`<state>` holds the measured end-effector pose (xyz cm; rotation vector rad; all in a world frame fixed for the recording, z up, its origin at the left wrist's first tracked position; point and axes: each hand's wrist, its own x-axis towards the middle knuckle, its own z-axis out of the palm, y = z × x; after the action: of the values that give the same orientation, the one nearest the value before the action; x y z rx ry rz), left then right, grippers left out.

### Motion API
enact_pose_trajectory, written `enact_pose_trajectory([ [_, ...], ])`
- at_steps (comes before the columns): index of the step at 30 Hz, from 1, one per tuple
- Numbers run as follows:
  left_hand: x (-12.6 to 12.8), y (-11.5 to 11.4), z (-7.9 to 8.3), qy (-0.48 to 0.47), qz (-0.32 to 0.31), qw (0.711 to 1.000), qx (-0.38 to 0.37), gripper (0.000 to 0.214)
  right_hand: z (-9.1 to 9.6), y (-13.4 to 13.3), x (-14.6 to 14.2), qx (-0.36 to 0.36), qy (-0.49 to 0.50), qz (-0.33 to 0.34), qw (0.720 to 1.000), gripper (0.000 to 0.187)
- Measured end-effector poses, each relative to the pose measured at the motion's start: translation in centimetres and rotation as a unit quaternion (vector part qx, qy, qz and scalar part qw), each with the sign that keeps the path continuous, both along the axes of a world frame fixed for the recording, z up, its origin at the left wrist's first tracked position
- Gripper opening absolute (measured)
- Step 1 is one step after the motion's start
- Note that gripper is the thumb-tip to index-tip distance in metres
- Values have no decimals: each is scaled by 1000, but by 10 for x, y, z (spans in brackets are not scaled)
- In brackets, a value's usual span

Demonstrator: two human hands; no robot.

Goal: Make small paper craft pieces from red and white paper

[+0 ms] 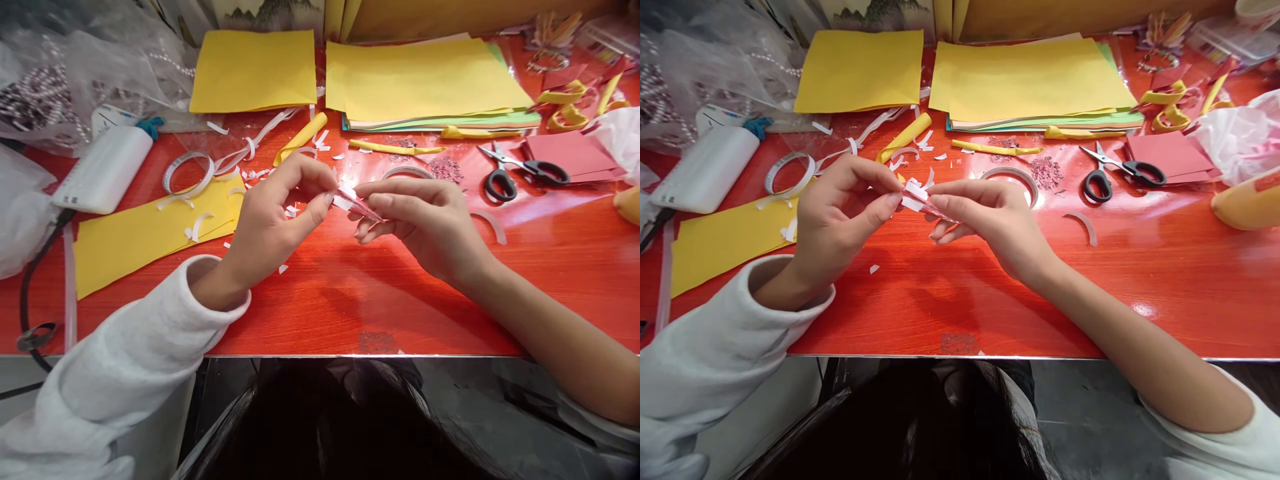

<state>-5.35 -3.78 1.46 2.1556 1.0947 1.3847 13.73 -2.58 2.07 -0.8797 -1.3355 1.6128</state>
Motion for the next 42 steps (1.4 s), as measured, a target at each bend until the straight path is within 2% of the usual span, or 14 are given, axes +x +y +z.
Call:
enact_pose_trajectory([
  [8, 1, -4, 0, 18, -8, 1000, -19, 7, -4, 2, 1, -47, -18, 52, 997, 5],
  [15, 0, -5, -1, 45, 26, 999, -13, 10, -1, 1, 0, -67, -27, 52, 996, 8],
  [22, 1, -6, 0, 83, 33, 996, 2, 12, -2, 0, 1, -64, -48, 61, 995, 11],
  [25, 1, -4, -1, 119, 52, 991, 37, 10, -4, 1, 1, -60, -41, 55, 996, 10],
  [29, 0, -1, -1, 146, 80, 972, 165, 12, -3, 1, 0, -58, -35, 35, 997, 11],
  [32, -1, 0, 0, 133, 94, 975, 152, 20, -2, 1, 0, -60, -40, 26, 997, 12],
  [34, -2, 0, 0, 145, 107, 970, 161, 17, -2, 0, 0, -61, -44, 24, 997, 12],
  [38, -3, 0, -3, 221, 97, 927, 288, 10, -2, -1, 0, -49, -40, 21, 998, 11],
  [40, -4, 1, -6, 243, 85, 924, 282, 12, -2, -1, -1, -42, -42, 19, 998, 10],
  [42, -5, 2, -8, 247, 76, 939, 229, 13, -2, -3, -2, -35, -50, 15, 998, 10],
])
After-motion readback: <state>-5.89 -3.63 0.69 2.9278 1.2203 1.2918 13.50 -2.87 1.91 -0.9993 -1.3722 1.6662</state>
